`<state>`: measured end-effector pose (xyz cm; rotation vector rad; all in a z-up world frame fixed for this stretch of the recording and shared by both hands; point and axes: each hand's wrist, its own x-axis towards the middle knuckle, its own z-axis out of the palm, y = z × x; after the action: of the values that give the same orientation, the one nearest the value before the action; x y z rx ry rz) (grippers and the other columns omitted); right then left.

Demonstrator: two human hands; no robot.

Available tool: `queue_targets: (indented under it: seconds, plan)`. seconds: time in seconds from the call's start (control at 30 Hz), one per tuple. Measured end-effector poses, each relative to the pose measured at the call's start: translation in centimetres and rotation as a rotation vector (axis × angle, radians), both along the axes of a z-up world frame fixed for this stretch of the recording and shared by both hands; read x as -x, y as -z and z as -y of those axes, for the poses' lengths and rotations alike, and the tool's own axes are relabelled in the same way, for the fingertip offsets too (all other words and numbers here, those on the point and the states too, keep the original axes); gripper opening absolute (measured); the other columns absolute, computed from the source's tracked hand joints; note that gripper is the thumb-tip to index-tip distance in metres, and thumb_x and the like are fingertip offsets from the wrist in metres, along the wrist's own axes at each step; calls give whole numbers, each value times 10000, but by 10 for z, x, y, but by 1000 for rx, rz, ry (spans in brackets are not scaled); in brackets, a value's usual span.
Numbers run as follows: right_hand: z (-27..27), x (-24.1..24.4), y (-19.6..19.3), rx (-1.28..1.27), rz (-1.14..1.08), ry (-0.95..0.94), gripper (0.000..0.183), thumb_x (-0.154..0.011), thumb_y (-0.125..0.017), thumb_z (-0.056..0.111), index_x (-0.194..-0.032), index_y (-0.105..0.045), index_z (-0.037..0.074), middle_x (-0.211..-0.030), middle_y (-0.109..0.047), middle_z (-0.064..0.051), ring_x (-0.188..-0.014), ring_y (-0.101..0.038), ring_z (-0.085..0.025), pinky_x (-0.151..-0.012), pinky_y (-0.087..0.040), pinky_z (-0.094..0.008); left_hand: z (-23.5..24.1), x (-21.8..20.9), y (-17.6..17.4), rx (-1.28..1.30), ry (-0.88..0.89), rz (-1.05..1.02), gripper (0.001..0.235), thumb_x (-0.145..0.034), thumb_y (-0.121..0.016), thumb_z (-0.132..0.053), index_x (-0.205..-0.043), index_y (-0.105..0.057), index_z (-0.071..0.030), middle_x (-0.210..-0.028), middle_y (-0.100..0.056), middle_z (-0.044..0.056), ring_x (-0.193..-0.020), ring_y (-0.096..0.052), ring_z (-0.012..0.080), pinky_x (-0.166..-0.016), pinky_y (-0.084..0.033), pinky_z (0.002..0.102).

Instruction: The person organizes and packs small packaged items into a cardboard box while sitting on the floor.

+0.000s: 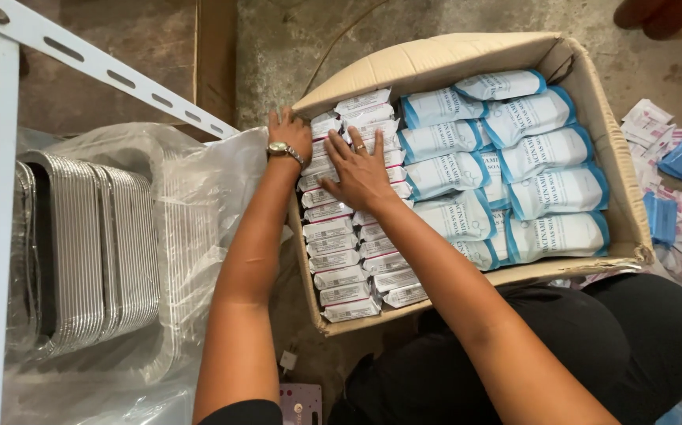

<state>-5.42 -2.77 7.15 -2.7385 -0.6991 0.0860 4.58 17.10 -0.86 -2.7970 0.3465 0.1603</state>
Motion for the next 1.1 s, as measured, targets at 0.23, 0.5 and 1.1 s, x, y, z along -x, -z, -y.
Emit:
queue_targets:
  seconds: [0.23,0.5,1.1]
  plan:
    - [12,-11,3,-21,-97,-17,804,-900,-577,586,-1564,-379,177,-1652,-326,14,-1531,-221,-284,-1153,-51,-757,18,52,10,347,-106,209,627,-920,-524,-154,-1539,-485,-64,-1496,-547,110,-1402,-432,298,-1201,-210,574]
    - [126,-56,8,-446,-194,-117,538,-939,-738,439,-1357,-641,115,-1428,-582,-154,-1345,-530,-334,-1137,-417,-434,26,117,-19,602,-110,242,567,-961,-515,-195,-1521,-479,-115,-1598,-449,91,-1499,-368,267,-1196,-197,608]
    - [363,370,355,-978,-438,1298,287,-869,-686,348,-915,-765,76,-874,-763,-150,-806,-736,-337,-712,-589,-465,18,169,-34,938,226,259,410,-1061,-636,-227,-1375,-631,37,-1458,-599,260,-1355,-550,435,-1192,-405,508]
